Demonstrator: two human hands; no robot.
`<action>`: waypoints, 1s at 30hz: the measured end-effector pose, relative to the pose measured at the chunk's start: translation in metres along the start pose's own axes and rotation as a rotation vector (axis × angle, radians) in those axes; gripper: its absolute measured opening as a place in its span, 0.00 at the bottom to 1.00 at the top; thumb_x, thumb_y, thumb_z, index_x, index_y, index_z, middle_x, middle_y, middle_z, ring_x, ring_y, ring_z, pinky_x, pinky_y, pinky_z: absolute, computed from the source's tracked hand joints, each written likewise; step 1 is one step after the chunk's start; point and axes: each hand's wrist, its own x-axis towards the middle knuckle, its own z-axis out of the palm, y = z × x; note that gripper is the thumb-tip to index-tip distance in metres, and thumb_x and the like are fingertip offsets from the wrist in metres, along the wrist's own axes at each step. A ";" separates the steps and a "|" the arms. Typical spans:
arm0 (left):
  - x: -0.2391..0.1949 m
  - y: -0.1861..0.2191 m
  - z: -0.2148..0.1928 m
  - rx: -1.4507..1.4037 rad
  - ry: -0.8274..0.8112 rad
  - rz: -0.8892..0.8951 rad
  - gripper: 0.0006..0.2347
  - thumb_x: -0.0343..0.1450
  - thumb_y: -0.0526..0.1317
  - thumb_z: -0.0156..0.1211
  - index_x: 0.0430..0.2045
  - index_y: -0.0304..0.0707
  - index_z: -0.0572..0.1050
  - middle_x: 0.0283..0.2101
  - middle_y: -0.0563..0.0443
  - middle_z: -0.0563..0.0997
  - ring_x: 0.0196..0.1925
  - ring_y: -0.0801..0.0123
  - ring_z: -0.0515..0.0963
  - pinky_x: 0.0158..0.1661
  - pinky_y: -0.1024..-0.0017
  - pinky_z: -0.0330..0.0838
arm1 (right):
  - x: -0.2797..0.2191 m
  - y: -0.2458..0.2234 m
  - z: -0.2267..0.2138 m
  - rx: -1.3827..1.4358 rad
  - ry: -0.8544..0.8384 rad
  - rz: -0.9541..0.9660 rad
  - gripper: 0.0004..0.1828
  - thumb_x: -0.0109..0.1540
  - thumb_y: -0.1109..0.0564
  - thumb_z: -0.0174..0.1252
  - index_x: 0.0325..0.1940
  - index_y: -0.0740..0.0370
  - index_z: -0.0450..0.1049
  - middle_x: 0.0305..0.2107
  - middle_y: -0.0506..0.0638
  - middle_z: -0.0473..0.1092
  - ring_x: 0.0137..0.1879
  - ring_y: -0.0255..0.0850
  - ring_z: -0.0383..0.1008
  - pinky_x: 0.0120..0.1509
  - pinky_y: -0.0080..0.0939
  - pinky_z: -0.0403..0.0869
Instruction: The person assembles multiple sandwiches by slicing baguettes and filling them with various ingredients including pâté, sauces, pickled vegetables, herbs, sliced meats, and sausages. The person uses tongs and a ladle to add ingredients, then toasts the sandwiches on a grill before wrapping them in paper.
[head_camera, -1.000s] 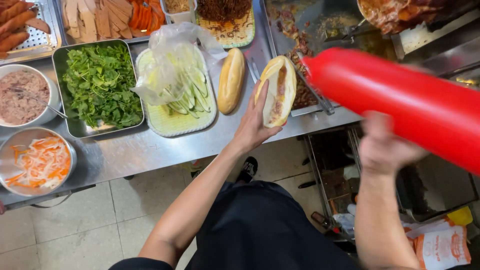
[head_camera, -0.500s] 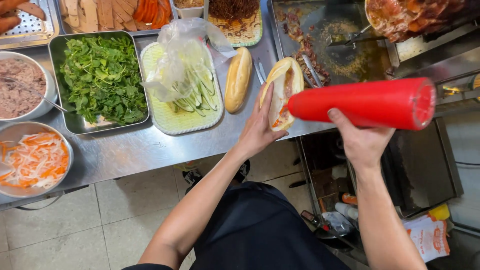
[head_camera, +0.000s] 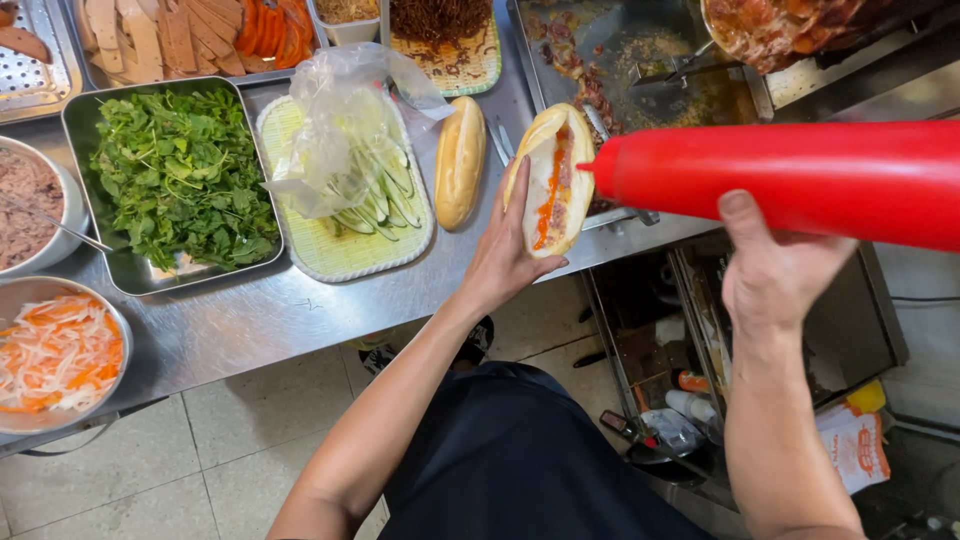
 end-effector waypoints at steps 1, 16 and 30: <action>0.001 -0.001 -0.002 0.006 0.002 -0.005 0.59 0.54 0.39 0.83 0.75 0.44 0.36 0.77 0.30 0.45 0.78 0.39 0.53 0.73 0.56 0.55 | 0.004 0.001 0.004 0.038 0.017 -0.014 0.26 0.64 0.62 0.74 0.62 0.62 0.70 0.50 0.49 0.72 0.57 0.42 0.75 0.70 0.45 0.75; -0.008 0.005 -0.009 0.005 -0.136 -0.072 0.58 0.55 0.38 0.80 0.75 0.45 0.36 0.77 0.31 0.44 0.78 0.41 0.52 0.74 0.58 0.53 | 0.018 0.087 0.005 0.255 0.168 0.404 0.26 0.64 0.59 0.68 0.61 0.61 0.63 0.55 0.54 0.69 0.62 0.47 0.74 0.63 0.57 0.77; 0.050 -0.045 0.023 0.324 -0.073 -0.262 0.56 0.60 0.47 0.76 0.75 0.44 0.34 0.73 0.29 0.56 0.63 0.41 0.75 0.55 0.56 0.76 | 0.005 0.243 -0.161 1.105 0.809 0.840 0.45 0.56 0.34 0.70 0.68 0.63 0.69 0.55 0.59 0.74 0.53 0.51 0.82 0.43 0.34 0.83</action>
